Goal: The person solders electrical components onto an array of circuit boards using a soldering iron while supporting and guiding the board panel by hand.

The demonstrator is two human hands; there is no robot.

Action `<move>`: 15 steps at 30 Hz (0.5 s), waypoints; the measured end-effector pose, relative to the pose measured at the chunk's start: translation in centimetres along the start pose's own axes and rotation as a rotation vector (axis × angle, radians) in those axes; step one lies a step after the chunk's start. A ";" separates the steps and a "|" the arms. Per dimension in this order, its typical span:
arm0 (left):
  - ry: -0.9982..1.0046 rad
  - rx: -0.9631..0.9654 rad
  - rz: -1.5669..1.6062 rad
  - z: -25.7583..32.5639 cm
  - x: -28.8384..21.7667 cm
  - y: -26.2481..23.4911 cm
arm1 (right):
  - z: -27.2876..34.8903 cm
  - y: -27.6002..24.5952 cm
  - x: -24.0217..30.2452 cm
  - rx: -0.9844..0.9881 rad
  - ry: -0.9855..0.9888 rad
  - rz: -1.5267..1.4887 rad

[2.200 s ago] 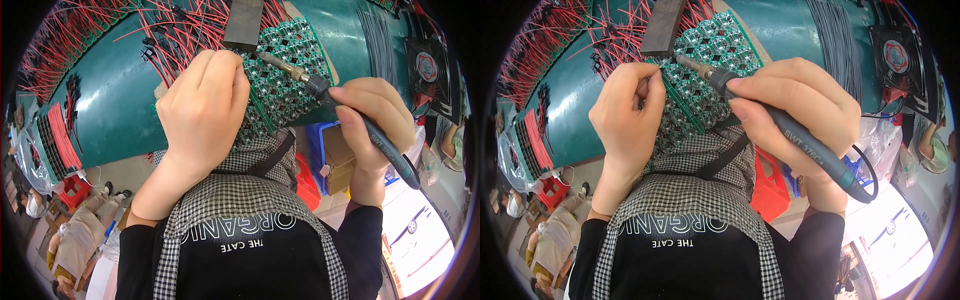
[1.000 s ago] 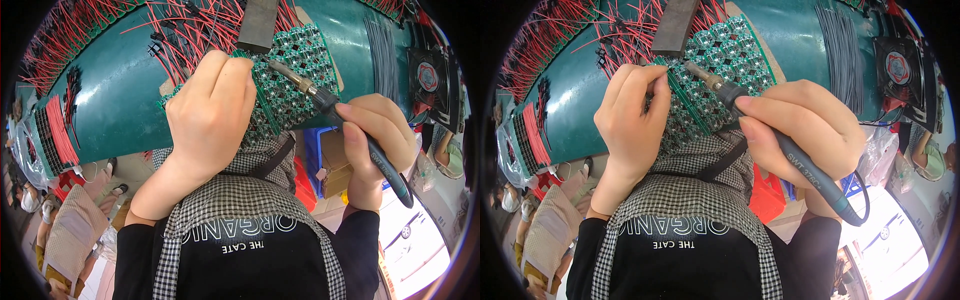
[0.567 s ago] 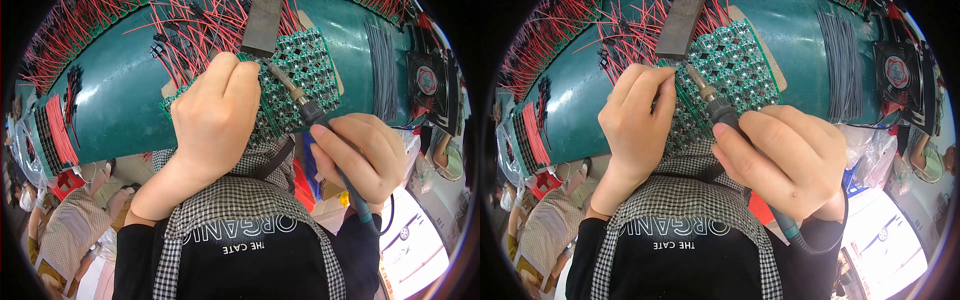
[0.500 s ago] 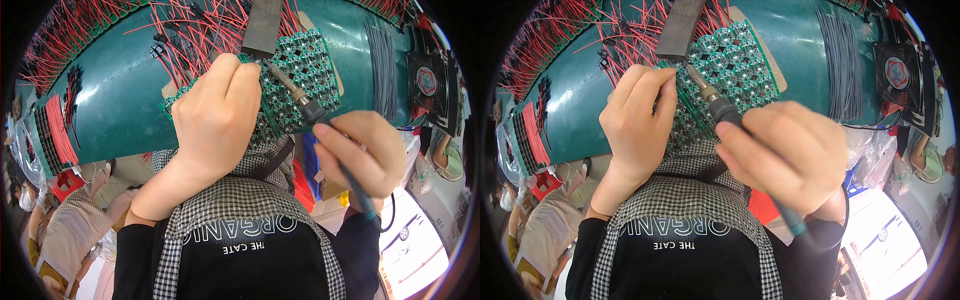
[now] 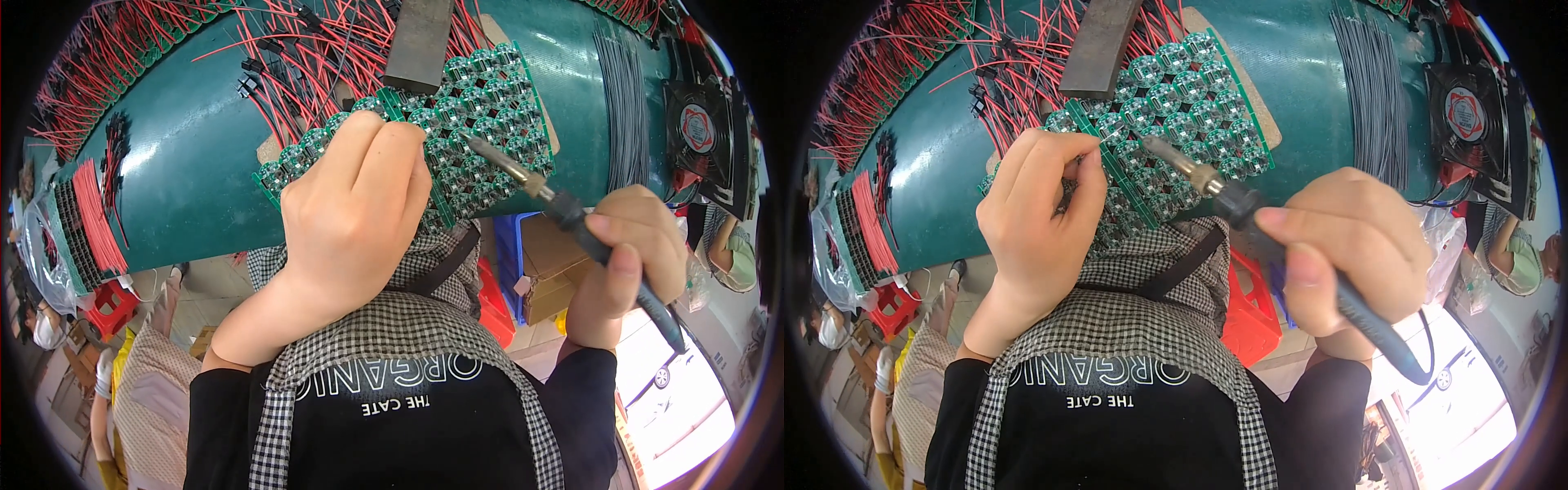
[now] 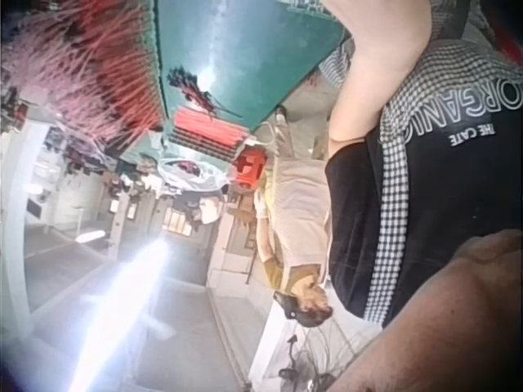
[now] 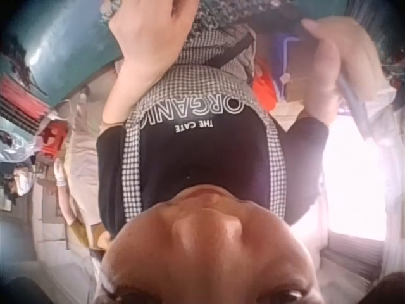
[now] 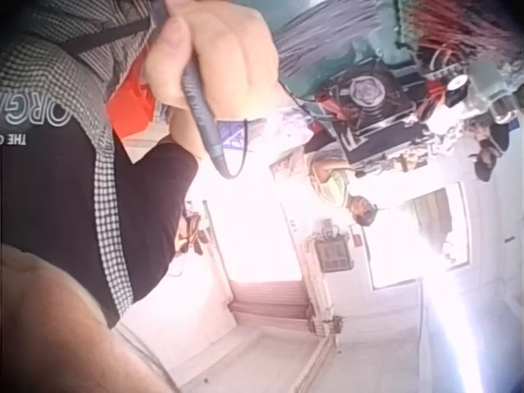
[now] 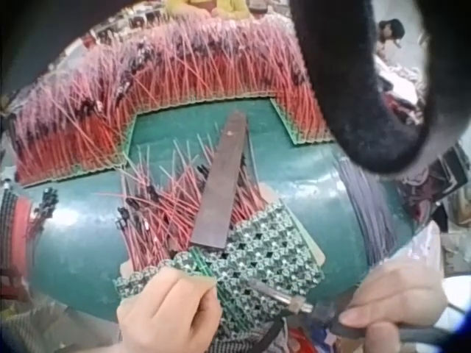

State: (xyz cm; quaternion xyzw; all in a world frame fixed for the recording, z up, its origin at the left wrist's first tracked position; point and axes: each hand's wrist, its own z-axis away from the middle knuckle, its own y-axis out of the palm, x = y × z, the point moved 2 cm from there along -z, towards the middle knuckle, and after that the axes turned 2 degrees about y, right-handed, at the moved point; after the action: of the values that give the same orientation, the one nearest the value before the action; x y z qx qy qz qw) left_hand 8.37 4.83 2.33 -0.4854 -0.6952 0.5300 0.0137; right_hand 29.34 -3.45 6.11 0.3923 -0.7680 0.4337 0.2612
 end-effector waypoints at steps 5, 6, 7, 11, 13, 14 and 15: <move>-0.001 0.008 0.029 0.1 -0.1 0.3 | 0.3 0.7 0.0 0.059 0.014 0.087; 0.001 0.012 0.028 0.2 -0.1 0.4 | 0.2 0.7 -0.1 0.058 0.014 0.088; 0.002 0.016 0.028 0.2 -0.1 0.4 | 0.1 0.7 -0.1 0.066 -0.001 0.089; 0.018 0.002 0.010 0.1 -0.1 0.8 | -0.4 0.7 -0.4 0.104 -0.068 0.066; 0.008 0.013 -0.011 0.2 0.0 0.8 | -0.2 1.0 -0.8 0.101 -0.089 0.048; 0.005 0.012 -0.018 0.3 0.0 0.8 | -0.1 1.2 -1.0 0.097 -0.106 0.036; 0.016 0.014 -0.018 0.2 0.0 0.8 | -0.1 1.1 -1.0 0.097 -0.104 0.040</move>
State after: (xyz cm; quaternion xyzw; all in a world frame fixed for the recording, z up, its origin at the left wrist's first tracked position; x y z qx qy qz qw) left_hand 8.81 4.66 1.61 -0.4834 -0.6955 0.5309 0.0273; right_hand 28.97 -2.61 4.95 0.4112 -0.7664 0.4544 0.1927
